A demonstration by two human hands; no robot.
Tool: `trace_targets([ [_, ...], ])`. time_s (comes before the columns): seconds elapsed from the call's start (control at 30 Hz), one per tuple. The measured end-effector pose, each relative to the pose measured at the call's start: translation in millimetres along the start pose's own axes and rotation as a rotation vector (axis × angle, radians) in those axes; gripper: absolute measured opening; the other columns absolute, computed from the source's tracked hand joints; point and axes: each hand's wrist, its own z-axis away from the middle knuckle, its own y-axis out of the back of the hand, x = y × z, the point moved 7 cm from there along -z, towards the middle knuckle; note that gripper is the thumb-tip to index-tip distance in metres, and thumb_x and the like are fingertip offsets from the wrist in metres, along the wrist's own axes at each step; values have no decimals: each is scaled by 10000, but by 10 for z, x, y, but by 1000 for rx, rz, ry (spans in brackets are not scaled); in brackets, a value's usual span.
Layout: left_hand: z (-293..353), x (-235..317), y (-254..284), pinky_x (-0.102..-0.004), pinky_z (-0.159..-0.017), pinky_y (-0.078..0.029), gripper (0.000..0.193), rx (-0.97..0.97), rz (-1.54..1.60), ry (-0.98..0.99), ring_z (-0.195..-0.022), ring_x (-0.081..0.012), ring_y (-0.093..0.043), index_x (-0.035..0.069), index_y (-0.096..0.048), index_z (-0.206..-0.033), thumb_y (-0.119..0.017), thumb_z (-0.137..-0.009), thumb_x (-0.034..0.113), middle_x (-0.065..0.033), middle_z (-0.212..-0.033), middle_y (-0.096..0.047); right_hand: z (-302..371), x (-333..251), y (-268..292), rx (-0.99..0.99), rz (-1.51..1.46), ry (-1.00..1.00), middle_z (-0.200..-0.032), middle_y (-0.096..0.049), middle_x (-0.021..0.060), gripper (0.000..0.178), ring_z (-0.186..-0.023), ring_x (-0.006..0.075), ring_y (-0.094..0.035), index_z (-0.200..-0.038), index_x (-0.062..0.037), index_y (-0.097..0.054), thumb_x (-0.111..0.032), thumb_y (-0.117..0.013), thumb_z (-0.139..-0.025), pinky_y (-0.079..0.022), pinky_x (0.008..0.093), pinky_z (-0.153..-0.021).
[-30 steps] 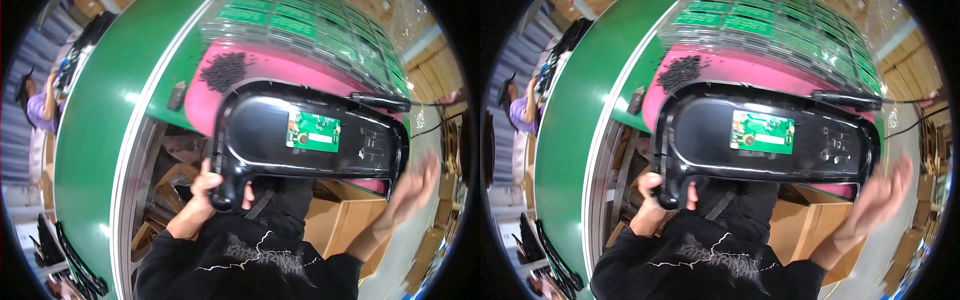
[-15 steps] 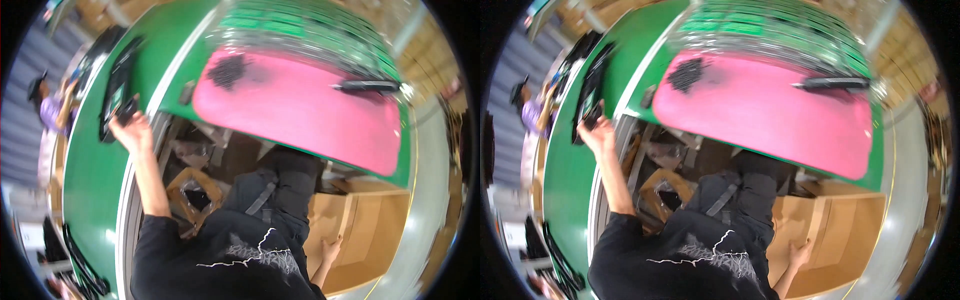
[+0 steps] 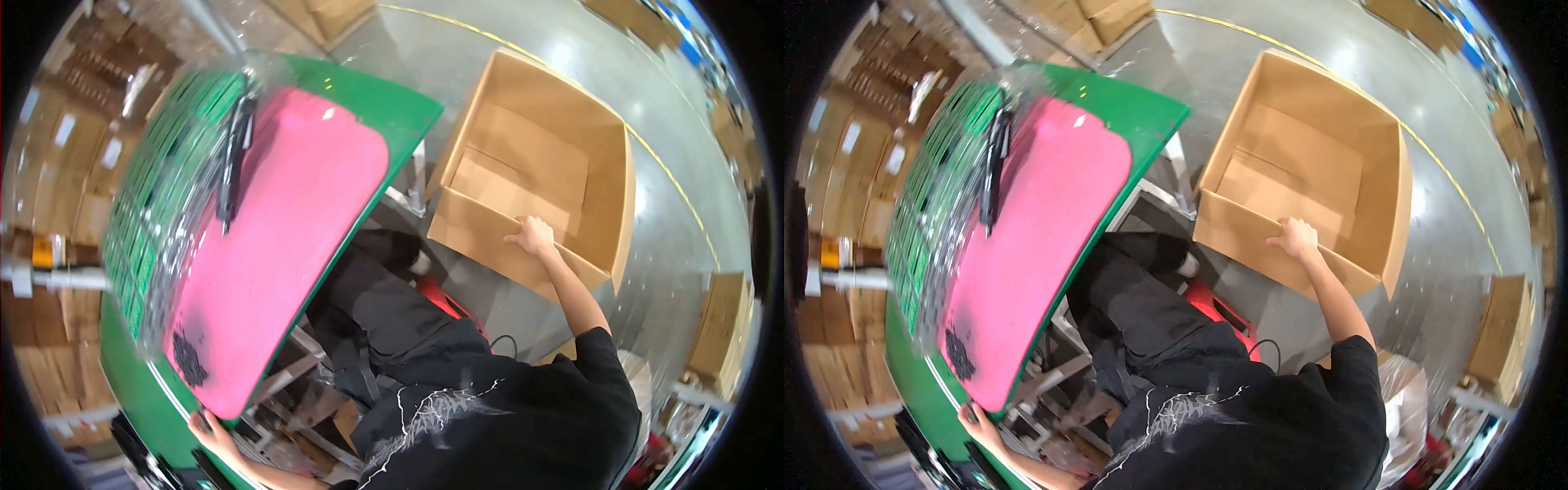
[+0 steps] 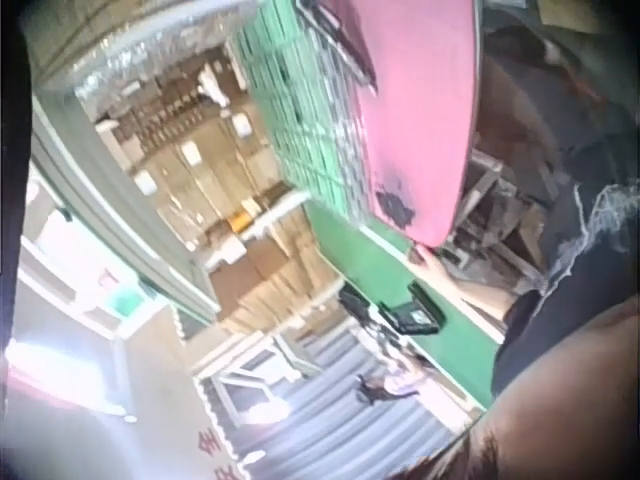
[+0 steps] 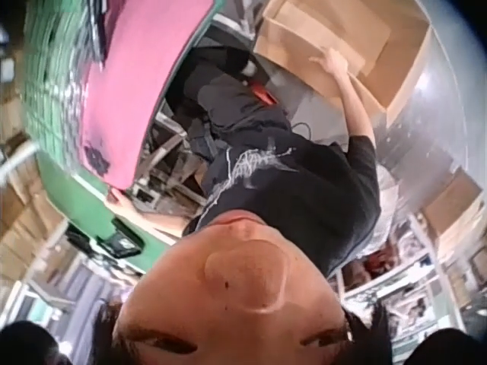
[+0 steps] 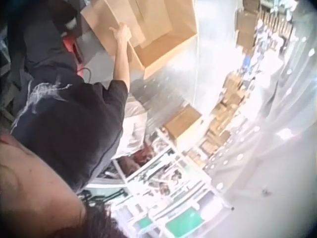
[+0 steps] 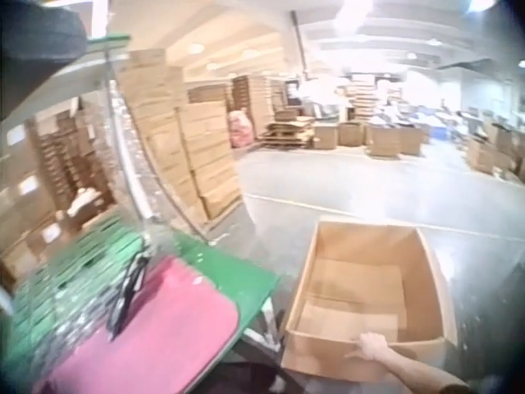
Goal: Assembling circuit boards into plastic housings using an electric screwdriver and organizing boxed components.
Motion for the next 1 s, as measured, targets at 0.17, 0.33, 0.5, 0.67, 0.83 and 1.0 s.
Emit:
trace_targets([
  [0.17,-191,-213,528,-333,-839,-412,325,143,-258,-84,-901,-233,-488,-31,-461,-1115,-574,-867,148,-129,-1006,-510,-20,-110,-56,-41,39,29,-828,-650,164,484,-817,321,-631,-941,-113,-648,-512,-696,-672,-506,427,-715],
  [0.33,-429,2324,502,-433,-837,-459,433,533,-309,-380,-929,-333,-550,-23,-541,-1059,-534,-887,374,-193,-987,-564,125,216,-210,163,37,120,-800,-657,139,416,-757,309,-642,-902,-133,-651,-505,-644,-716,-504,407,-682],
  [0.5,-991,3791,-857,-325,-786,-444,248,223,464,-119,-818,-205,-502,18,-427,-1080,-477,-904,186,-126,-948,-494,130,204,-158,-205,-5,-110,-788,-668,126,354,-801,269,-654,-889,-121,-684,-415,-694,-691,-513,384,-742],
  [0.67,320,5843,-2486,-230,-661,-399,173,-1129,870,-291,-693,-91,-449,59,-437,-1027,-515,-872,58,-30,-872,-481,284,162,768,-92,-202,-175,-890,-668,99,238,-875,248,-646,-846,-113,-689,-282,-700,-679,-518,371,-758],
  [0.83,2292,6701,-2718,-305,-719,-400,203,-1708,575,-757,-802,-166,-473,25,-463,-1005,-562,-867,138,-56,-853,-489,751,326,3044,349,-150,-19,-888,-627,43,146,-1036,239,-534,-836,-132,-629,-199,-625,-706,-418,385,-898],
  [1.0,2914,7697,-3088,-471,-835,-344,301,-840,373,-1599,-929,-388,-459,-24,-496,-1041,-556,-834,187,-231,-961,-505,1703,1228,3669,1086,-481,-302,-1039,-546,105,277,-1031,288,-477,-943,-97,-594,-146,-632,-673,-359,409,-927],
])
